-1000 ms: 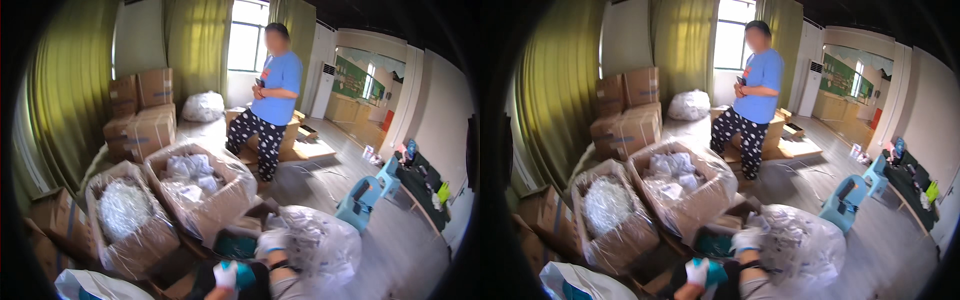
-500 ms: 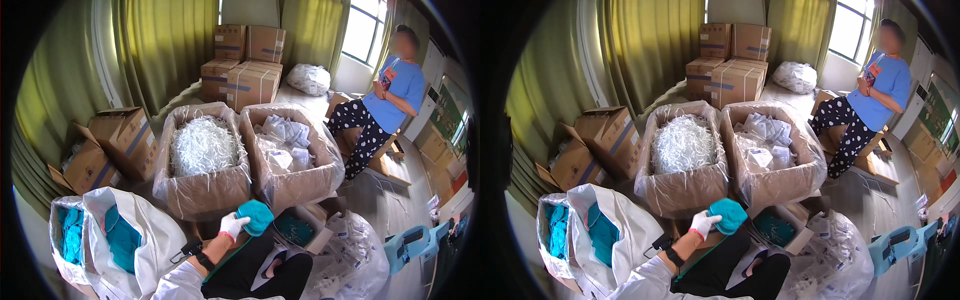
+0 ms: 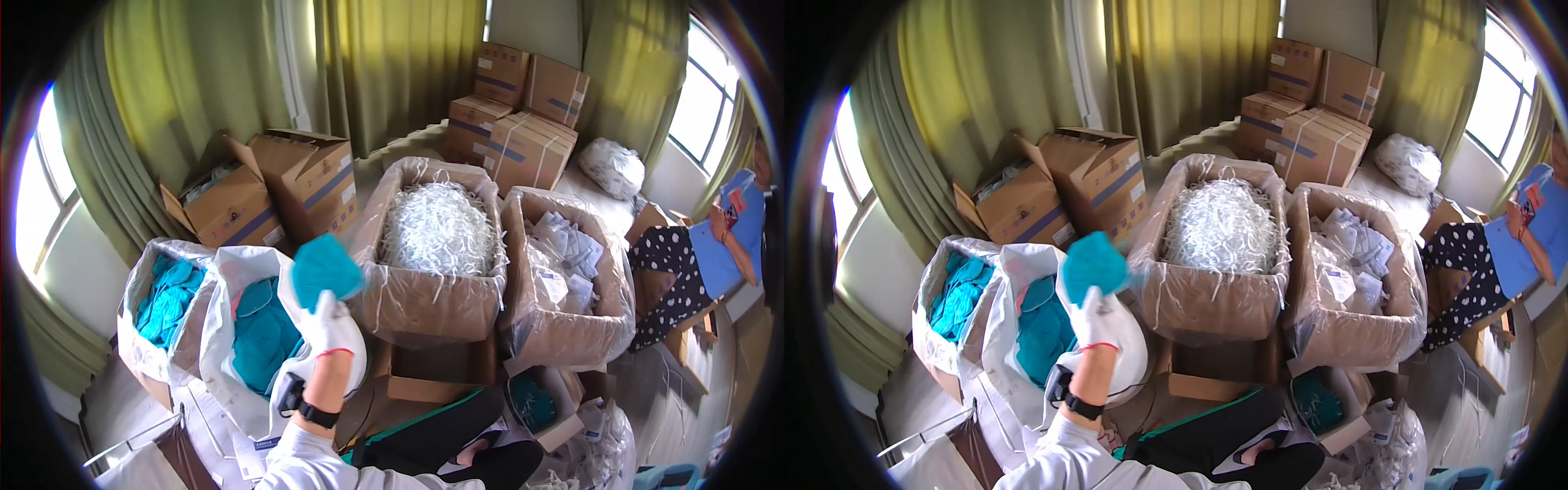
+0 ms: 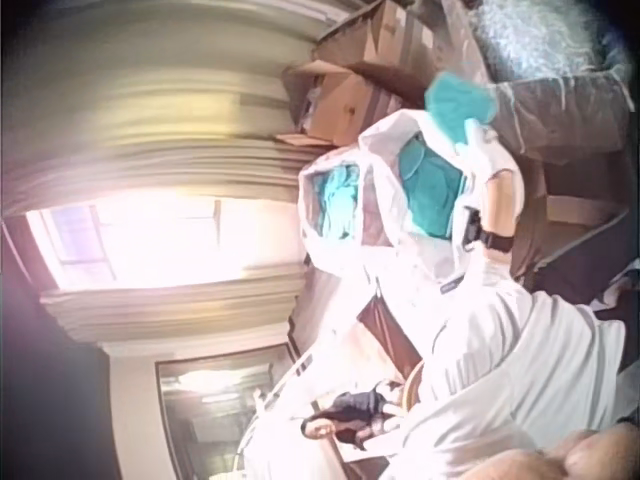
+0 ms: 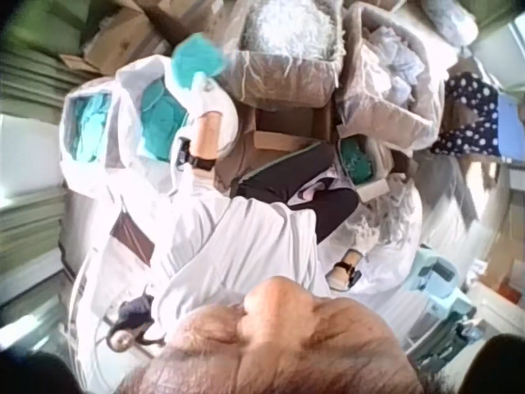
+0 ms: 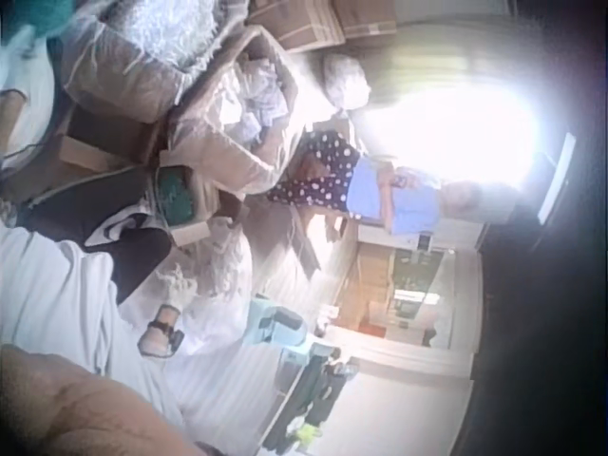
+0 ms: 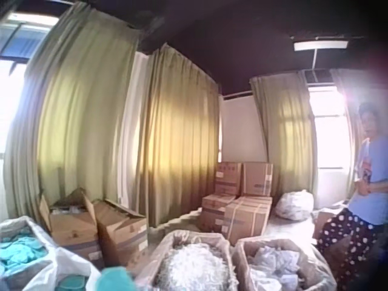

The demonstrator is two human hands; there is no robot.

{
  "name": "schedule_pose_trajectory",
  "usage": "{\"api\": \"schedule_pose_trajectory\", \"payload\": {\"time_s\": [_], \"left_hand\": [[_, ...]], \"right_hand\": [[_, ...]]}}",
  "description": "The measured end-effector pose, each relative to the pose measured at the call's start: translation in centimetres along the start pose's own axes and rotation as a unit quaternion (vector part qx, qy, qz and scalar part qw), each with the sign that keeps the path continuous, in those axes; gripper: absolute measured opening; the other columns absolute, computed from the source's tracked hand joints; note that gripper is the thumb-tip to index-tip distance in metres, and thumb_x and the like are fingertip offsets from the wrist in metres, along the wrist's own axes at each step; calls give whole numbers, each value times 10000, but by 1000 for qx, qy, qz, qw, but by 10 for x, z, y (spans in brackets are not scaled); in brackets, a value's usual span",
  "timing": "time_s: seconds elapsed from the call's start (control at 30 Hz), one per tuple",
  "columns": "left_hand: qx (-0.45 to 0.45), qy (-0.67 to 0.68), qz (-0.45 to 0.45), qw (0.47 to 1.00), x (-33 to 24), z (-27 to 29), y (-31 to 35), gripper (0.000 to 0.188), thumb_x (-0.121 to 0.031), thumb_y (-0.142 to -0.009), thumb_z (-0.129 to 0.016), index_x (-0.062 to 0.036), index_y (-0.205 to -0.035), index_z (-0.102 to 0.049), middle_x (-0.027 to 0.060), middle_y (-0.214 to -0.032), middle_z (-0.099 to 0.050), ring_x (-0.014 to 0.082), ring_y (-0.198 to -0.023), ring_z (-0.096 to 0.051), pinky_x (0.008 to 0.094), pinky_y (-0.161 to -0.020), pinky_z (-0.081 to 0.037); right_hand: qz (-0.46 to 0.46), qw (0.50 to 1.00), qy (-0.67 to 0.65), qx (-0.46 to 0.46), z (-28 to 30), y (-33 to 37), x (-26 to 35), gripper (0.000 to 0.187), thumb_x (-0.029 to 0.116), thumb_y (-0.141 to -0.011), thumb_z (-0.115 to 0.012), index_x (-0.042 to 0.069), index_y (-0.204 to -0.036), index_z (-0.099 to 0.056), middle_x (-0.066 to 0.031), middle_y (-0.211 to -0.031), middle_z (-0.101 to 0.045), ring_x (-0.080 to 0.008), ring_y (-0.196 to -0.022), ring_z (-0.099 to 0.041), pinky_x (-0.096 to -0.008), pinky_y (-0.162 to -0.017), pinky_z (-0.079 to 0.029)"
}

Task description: The person picks up green face masks from a small box and places them into larger bags and boxes filled with other packaged hygiene items.

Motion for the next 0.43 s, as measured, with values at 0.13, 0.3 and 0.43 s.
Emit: {"api": "schedule_pose_trajectory", "payload": {"time_s": [0.13,0.3,0.43], "left_hand": [[-224,72,66,970,-9,124,-87,210,-110,-914,-703,-16,-1090,-638,89,-1028,-669,226,-922,-645,332,-824,-556],[21,-4,385,923,61,118,-28,252,-185,-980,-633,9,-1138,-600,123,-1018,-678,190,-796,-648,270,-653,-533],[197,-184,515,814,75,21,109,229,-137,-946,-663,-51,-1151,-608,161,-1043,-682,164,-774,-662,259,-596,-551]], "right_hand": [[20,938,-69,338,10,-73,11,198,243,-996,-452,113,-883,-551,-25,-736,-575,-202,-635,-554,-373,-596,-509],[11,896,-182,404,-98,6,19,320,365,-1080,-321,208,-921,-549,-26,-664,-544,-268,-656,-583,-548,-657,-548],[-45,747,-196,633,-216,123,81,379,453,-1063,-349,138,-933,-516,-128,-876,-662,-323,-672,-629,-581,-672,-556]]}}
Point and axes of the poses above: each hand's wrist, its own y-axis away from the middle knuckle, its own z-axis out of the back of the hand, x = y × z, the point moved 4 cm from there along -y, towards the middle knuckle
